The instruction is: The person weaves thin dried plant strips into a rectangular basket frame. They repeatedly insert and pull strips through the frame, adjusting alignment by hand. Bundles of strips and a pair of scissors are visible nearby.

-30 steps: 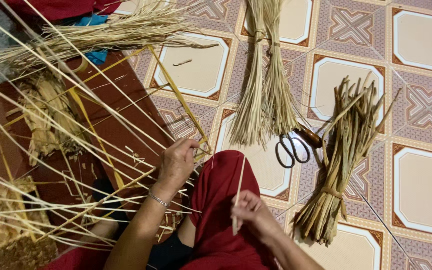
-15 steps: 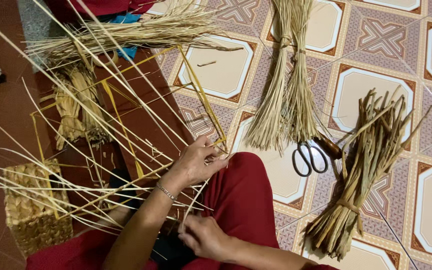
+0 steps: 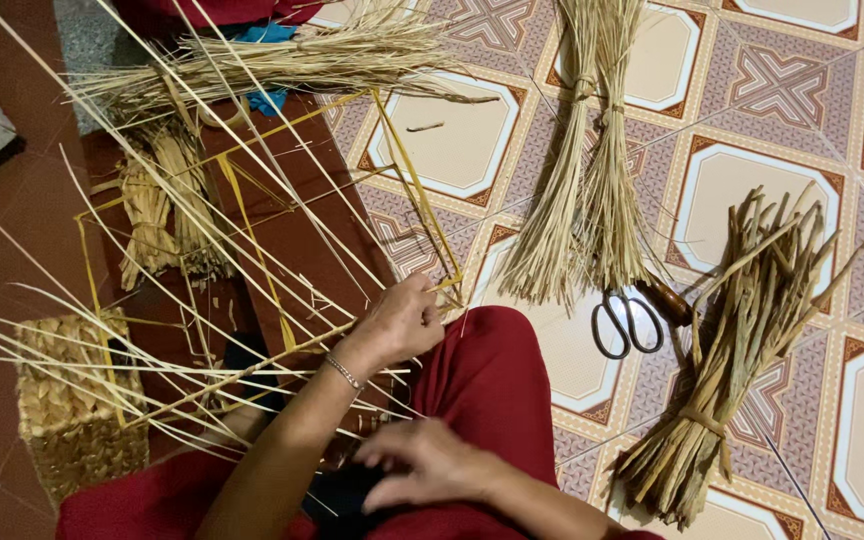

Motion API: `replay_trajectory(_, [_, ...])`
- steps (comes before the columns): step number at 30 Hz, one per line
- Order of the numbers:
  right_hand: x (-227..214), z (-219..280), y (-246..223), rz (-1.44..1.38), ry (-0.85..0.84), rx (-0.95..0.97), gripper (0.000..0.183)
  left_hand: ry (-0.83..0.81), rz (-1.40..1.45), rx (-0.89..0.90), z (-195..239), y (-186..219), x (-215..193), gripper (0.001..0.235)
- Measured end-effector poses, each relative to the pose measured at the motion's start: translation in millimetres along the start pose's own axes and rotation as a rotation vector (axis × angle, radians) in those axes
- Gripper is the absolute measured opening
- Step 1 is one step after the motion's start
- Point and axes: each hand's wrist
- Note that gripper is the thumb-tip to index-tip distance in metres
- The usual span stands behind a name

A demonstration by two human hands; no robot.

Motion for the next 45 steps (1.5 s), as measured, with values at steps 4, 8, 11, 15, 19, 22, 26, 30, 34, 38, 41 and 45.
replay_trajectory(4, [-50, 6, 14, -0.241, 0.494, 0.267, 0.033, 0.09, 0.147, 0.059, 0, -7, -4, 0.019])
replay_trajectory(8, [-96, 2, 31, -0.795, 0.894, 0.471, 0.028, -0.019, 0.174, 0.006, -1, -8, -7, 0.021])
replay_trajectory(11, [-106, 1, 36, -0.979, 0.885, 0.246, 0.018, -0.041, 0.143, -0.008, 2, -5, -9, 0.021])
replay_trajectory(15, [-98, 6, 28, -0.85, 0.893, 0.111, 0.013, -0.02, 0.257, 0.064, 4, -3, -17, 0.016])
replay_trajectory(19, [-75, 31, -6, -0.492, 0.953, -0.06, 0.006, 0.026, 0.406, -0.046, 5, 5, -23, 0.016])
replay_trajectory(22, [-58, 55, -42, -0.253, 0.74, -0.117, 0.006, 0.087, 0.55, -0.15, 2, 14, -19, 0.011])
replay_trajectory(26, [-69, 69, -86, 0.061, 0.89, -0.186, 0.007, 0.203, 0.592, -0.156, 0, 16, -10, 0.01])
replay_trajectory(30, [-137, 78, -123, 0.367, 1.376, -0.549, 0.01, 0.406, 0.384, -0.075, -1, 11, 3, 0.013])
replay_trajectory(34, [-183, 79, -130, 0.361, 1.387, -0.696, 0.009, 0.466, 0.334, -0.038, -4, 6, 14, 0.014])
replay_trajectory(38, [-194, 80, -119, 0.384, 1.34, -0.732, 0.009, 0.505, 0.326, -0.04, -7, 2, 21, 0.012])
replay_trajectory(41, [-191, 75, -111, 0.413, 1.271, -0.737, 0.008, 0.534, 0.343, 0.005, -6, 3, 21, 0.011])
replay_trajectory(45, [-187, 34, -107, 0.41, 1.065, -0.695, 0.006, 0.441, 0.463, -0.034, -1, 5, 14, 0.009])
Point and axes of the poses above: each hand's wrist, its own z-axis away from the middle knuckle, its own x-axis out of the palm, y = z × x, and after that the axes turned 10 degrees about -z, right-handed
